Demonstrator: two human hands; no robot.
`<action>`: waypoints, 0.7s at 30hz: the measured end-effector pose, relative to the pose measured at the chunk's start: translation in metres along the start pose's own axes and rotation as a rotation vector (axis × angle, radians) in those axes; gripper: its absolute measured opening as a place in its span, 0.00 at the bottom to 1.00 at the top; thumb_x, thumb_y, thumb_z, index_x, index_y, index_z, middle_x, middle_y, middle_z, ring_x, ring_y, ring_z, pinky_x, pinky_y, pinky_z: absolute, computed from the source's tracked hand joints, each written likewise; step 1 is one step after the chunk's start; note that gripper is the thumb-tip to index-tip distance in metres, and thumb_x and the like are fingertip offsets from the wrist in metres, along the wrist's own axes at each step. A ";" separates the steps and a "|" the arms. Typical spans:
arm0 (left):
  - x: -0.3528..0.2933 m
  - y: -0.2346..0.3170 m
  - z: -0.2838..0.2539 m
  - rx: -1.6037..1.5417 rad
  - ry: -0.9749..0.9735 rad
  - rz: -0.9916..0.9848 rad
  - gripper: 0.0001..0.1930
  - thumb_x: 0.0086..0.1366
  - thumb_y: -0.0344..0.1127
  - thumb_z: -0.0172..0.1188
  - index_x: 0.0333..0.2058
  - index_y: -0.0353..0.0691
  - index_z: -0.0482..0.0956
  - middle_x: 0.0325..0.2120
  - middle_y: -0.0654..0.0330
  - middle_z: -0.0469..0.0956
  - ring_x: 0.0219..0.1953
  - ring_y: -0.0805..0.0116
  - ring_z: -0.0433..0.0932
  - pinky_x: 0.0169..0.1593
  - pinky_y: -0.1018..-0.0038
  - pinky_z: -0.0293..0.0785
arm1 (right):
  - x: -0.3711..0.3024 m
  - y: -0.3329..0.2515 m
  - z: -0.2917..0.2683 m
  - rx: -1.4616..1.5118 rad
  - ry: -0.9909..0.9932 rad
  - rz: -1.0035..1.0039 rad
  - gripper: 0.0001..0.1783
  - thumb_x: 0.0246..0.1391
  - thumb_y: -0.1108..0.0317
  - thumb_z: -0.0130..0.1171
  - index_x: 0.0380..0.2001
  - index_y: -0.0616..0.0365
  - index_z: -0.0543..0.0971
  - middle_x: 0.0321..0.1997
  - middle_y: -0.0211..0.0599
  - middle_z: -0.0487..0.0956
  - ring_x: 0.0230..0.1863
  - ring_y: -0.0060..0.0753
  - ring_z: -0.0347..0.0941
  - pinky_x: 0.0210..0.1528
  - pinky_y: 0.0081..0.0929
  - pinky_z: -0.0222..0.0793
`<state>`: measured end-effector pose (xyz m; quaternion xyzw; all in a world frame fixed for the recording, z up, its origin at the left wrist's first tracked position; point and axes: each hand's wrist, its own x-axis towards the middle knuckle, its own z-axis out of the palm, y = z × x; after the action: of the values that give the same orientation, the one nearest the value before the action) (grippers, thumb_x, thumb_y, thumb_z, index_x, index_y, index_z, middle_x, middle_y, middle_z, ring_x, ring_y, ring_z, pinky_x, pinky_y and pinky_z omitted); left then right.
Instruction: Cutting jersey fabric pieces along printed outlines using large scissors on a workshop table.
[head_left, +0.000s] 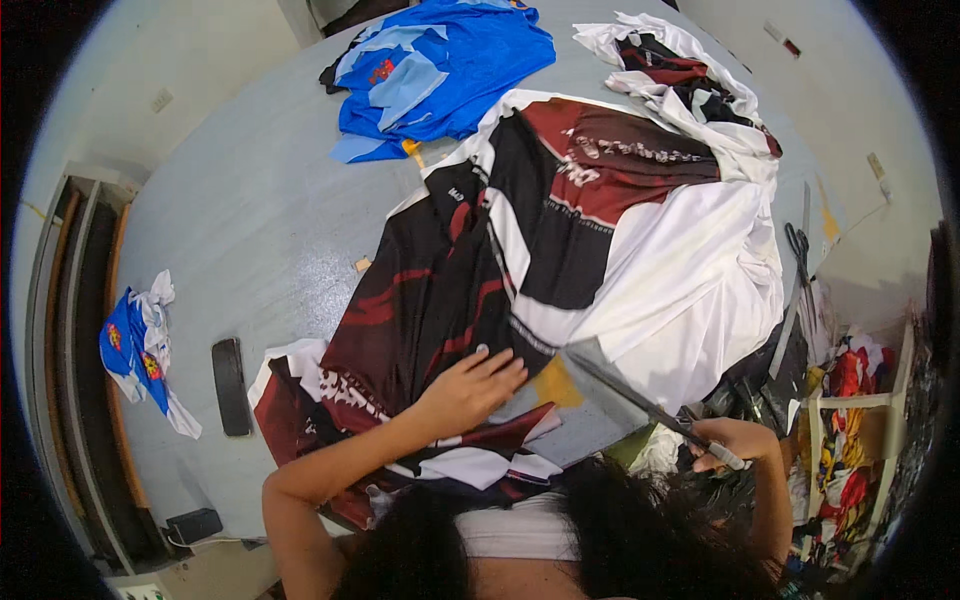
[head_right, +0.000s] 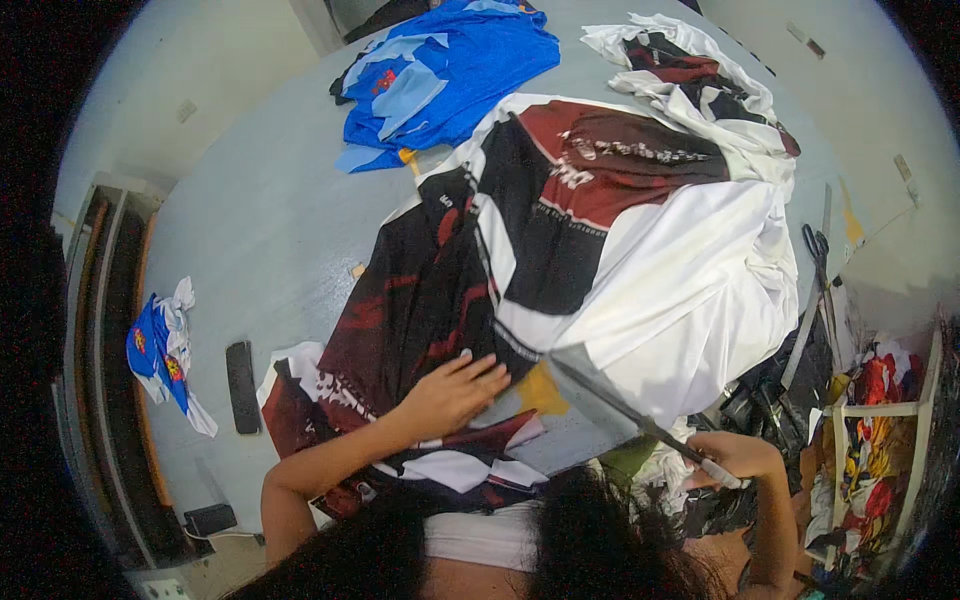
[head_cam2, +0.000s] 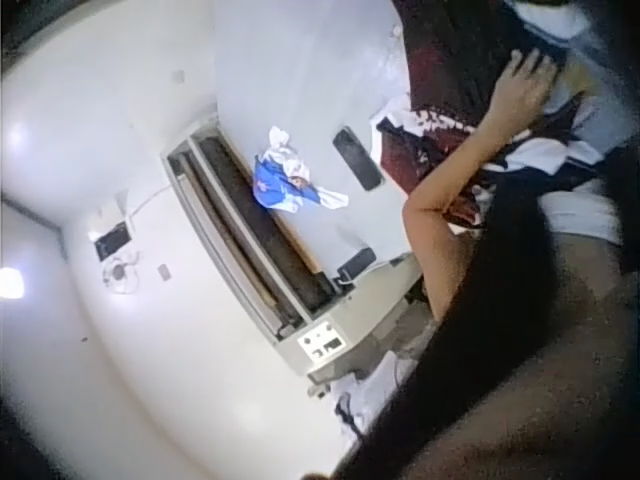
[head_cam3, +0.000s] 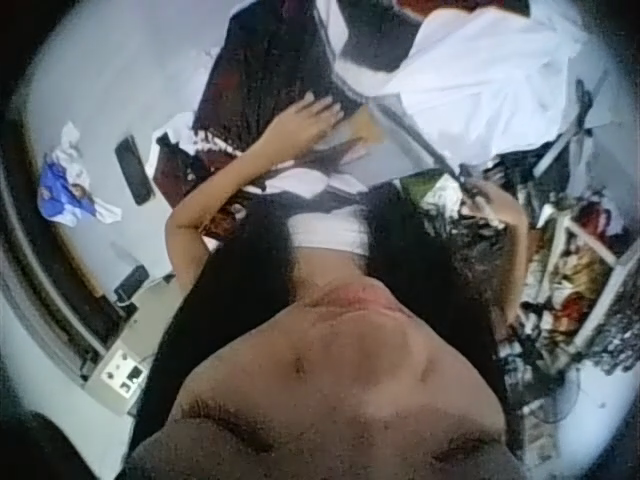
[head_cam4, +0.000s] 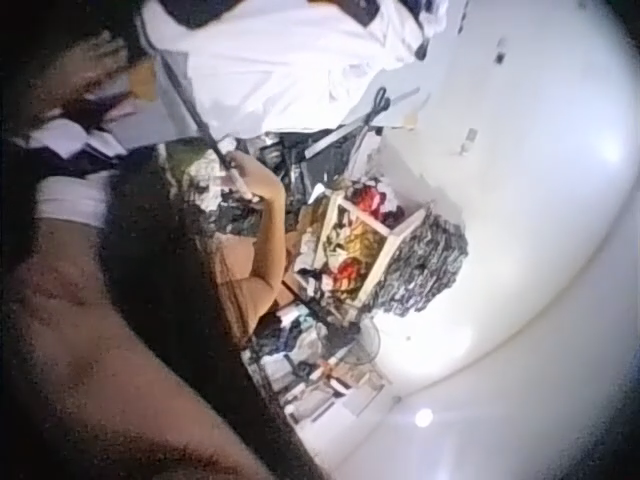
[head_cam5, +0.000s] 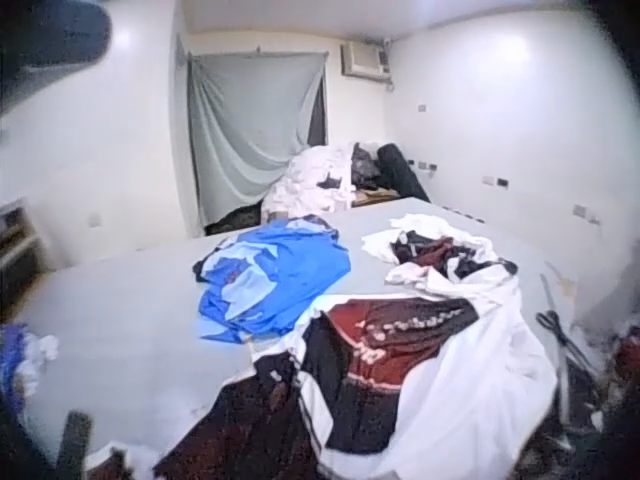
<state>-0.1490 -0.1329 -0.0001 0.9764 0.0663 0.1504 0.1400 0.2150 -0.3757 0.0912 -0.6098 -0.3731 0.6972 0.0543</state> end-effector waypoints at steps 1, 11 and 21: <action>-0.003 0.006 -0.005 -0.027 -0.039 0.017 0.21 0.61 0.34 0.56 0.54 0.39 0.71 0.53 0.57 0.72 0.58 0.59 0.69 0.61 0.60 0.61 | -0.005 0.004 0.000 -0.055 0.007 -0.014 0.23 0.45 0.54 0.70 0.33 0.59 0.71 0.26 0.29 0.71 0.25 0.20 0.69 0.25 0.23 0.65; 0.097 -0.118 -0.043 -0.211 0.185 -0.384 0.14 0.64 0.44 0.54 0.36 0.40 0.80 0.34 0.53 0.80 0.40 0.54 0.77 0.45 0.62 0.72 | -0.062 0.032 0.022 0.294 0.373 -0.373 0.28 0.32 0.57 0.79 0.32 0.59 0.74 0.28 0.23 0.70 0.27 0.17 0.63 0.29 0.19 0.58; 0.205 -0.107 0.018 -0.234 0.148 -0.214 0.19 0.62 0.42 0.56 0.50 0.42 0.73 0.49 0.55 0.74 0.53 0.54 0.71 0.56 0.63 0.66 | 0.108 -0.037 -0.002 0.684 0.924 -0.887 0.21 0.57 0.53 0.56 0.36 0.65 0.71 0.12 0.25 0.63 0.08 0.19 0.57 0.09 0.18 0.51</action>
<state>0.0411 -0.0008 0.0083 0.9271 0.1619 0.2128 0.2627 0.1753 -0.2911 0.0253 -0.5822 -0.2855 0.3583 0.6717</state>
